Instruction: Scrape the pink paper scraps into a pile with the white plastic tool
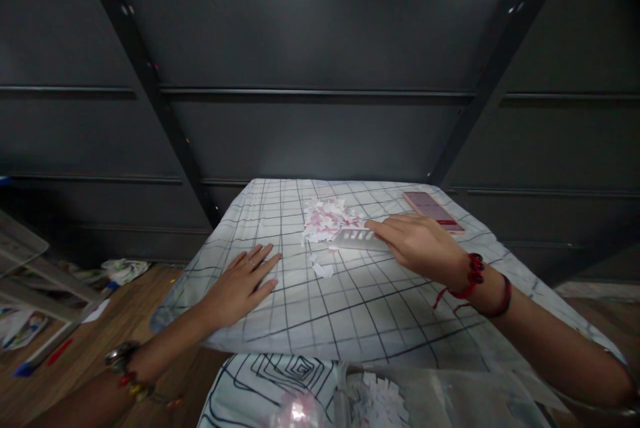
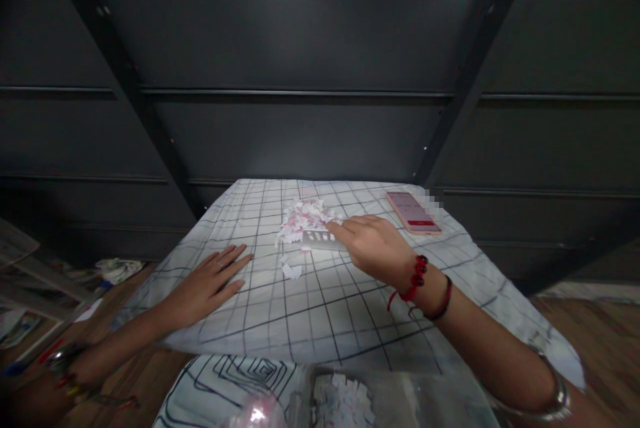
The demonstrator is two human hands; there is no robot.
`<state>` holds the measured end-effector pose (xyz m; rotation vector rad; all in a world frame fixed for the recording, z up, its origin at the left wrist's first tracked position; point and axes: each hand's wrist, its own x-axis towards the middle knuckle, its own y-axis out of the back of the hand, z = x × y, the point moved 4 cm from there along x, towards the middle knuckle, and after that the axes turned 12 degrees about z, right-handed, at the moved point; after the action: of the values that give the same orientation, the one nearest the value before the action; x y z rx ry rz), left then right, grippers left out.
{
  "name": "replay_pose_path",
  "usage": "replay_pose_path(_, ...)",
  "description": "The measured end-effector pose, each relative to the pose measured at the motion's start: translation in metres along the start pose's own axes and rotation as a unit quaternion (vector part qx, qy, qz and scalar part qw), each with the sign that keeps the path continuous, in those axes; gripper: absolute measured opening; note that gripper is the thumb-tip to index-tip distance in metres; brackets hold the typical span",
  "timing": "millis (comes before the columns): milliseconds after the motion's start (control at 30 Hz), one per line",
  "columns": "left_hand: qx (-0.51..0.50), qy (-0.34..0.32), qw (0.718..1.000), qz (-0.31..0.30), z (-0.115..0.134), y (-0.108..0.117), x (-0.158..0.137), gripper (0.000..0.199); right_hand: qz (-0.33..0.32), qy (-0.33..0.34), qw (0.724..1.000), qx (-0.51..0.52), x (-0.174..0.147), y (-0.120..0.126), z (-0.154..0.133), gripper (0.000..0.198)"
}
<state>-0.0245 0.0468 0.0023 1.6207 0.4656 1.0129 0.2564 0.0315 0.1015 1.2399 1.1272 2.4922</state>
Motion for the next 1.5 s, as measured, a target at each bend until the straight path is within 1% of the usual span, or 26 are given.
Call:
replay_pose_path(167, -0.001, -0.001, 1.0, 0.0, 0.0, 0.0, 0.0, 0.049, -0.013, 0.007, 1.0, -0.008, -0.003, 0.002, 0.0, 0.033)
replay_pose_path(333, 0.001, 0.0, 1.0, -0.006, 0.0, -0.001, 0.001, 0.049, -0.034, -0.014, 0.999, -0.034, 0.001, 0.003, 0.003, 0.029)
replay_pose_path(533, 0.002, 0.001, 1.0, -0.011, 0.001, 0.0, 0.001, 0.05, -0.045, -0.011, 0.998, -0.031, 0.0, 0.003, 0.002, 0.031)
replay_pose_path(633, 0.005, 0.001, 1.0, -0.011, 0.0, 0.0, 0.001, 0.05, -0.043, -0.003, 0.999, -0.032, -0.001, 0.001, -0.001, 0.032)
replay_pose_path(833, -0.002, -0.005, 1.0, -0.006, 0.0, 0.0, 0.001, 0.05, -0.01, 0.03, 0.997, -0.076, 0.0, -0.001, -0.004, 0.03)
replay_pose_path(967, 0.003, -0.002, 1.0, -0.003, 0.0, 0.0, 0.0, 0.05, -0.008, 0.036, 0.996, -0.084, 0.0, -0.001, -0.003, 0.03)
replay_pose_path(1133, 0.007, -0.012, 1.0, -0.008, 0.0, 0.001, 0.0, 0.05, -0.008, 0.037, 0.997, -0.067, -0.001, -0.002, -0.004, 0.031)
replay_pose_path(1333, 0.005, -0.007, 1.0, -0.001, -0.001, 0.0, 0.0, 0.048, -0.009, 0.018, 1.0, -0.002, -0.001, -0.001, -0.007, 0.029)
replay_pose_path(1500, 0.01, -0.009, 1.0, 0.001, -0.002, -0.002, -0.001, 0.048, -0.02, 0.006, 1.0, 0.013, 0.004, 0.0, -0.007, 0.029)
